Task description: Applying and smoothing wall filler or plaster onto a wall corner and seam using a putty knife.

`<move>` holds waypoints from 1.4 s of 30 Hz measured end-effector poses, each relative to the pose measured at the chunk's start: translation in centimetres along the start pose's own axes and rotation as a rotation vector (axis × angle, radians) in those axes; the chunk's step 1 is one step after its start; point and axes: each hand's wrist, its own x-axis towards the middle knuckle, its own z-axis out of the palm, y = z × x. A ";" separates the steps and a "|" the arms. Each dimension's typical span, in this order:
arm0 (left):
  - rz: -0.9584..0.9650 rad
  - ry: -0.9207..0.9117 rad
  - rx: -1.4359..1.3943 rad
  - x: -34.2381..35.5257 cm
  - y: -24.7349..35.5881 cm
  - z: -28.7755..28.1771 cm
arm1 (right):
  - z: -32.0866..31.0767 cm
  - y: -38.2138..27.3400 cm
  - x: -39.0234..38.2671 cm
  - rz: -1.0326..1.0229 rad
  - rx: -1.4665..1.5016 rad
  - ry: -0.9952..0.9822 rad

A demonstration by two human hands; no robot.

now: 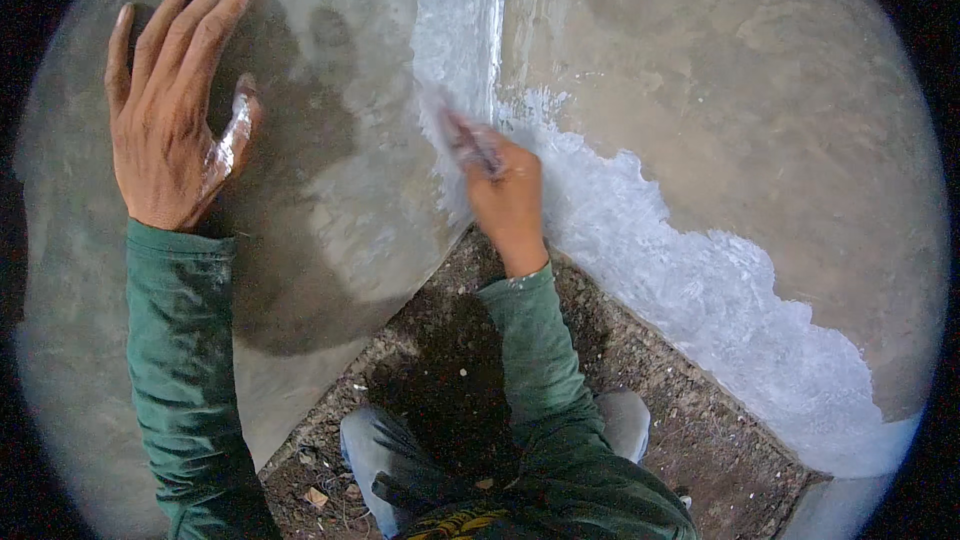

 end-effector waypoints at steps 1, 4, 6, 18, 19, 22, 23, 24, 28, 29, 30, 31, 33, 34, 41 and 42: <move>0.018 0.024 0.020 0.2 -0.1 0.0 | -0.5 2.5 -0.7 0.105 0.030 0.105; -0.011 0.033 -0.037 0.0 1.0 0.4 | 0.8 8.6 -2.8 0.194 -0.116 0.261; 0.018 0.013 0.002 -0.2 0.7 0.4 | 4.6 10.0 -4.2 0.187 -0.255 0.289; 0.053 -0.021 0.021 0.2 0.5 0.0 | 8.5 11.6 -17.1 0.301 -0.219 0.169; 0.043 -0.005 0.024 0.2 0.5 0.3 | 8.2 12.8 -16.4 0.587 0.143 0.350; 0.032 0.006 0.028 -0.4 0.3 1.0 | 6.0 14.3 -12.3 0.727 -0.087 0.382; 0.037 -0.005 0.053 -0.4 0.0 0.4 | 6.5 13.4 -10.5 0.842 -0.123 0.334; 0.025 0.002 0.047 -0.2 0.5 0.4 | 5.8 14.5 -9.2 0.832 -0.140 0.336; 0.033 0.034 0.000 -0.5 0.4 1.1 | 7.6 10.0 -6.3 0.402 -0.176 0.330; 0.024 0.036 -0.003 -0.5 0.7 0.8 | 7.5 6.6 -5.9 0.358 -0.089 0.304; -0.009 0.015 0.035 -0.1 1.1 -0.1 | 7.2 5.3 -6.5 0.353 -0.096 0.306; -0.041 -0.008 0.074 0.2 1.6 -0.7 | 7.0 4.6 -7.4 0.303 0.010 0.241; -0.070 -0.030 0.113 0.4 2.1 -0.8 | 6.5 3.8 -9.1 0.243 0.223 0.195; -0.050 0.072 -0.002 0.4 2.5 -0.6 | 5.6 4.1 -8.9 0.242 0.224 0.197; 0.061 0.041 -0.023 -0.1 0.9 0.5 | 9.1 9.6 -5.6 0.132 -0.089 0.533; 0.076 0.033 -0.015 0.1 0.5 0.1 | 11.9 8.9 -6.0 0.161 -0.169 0.479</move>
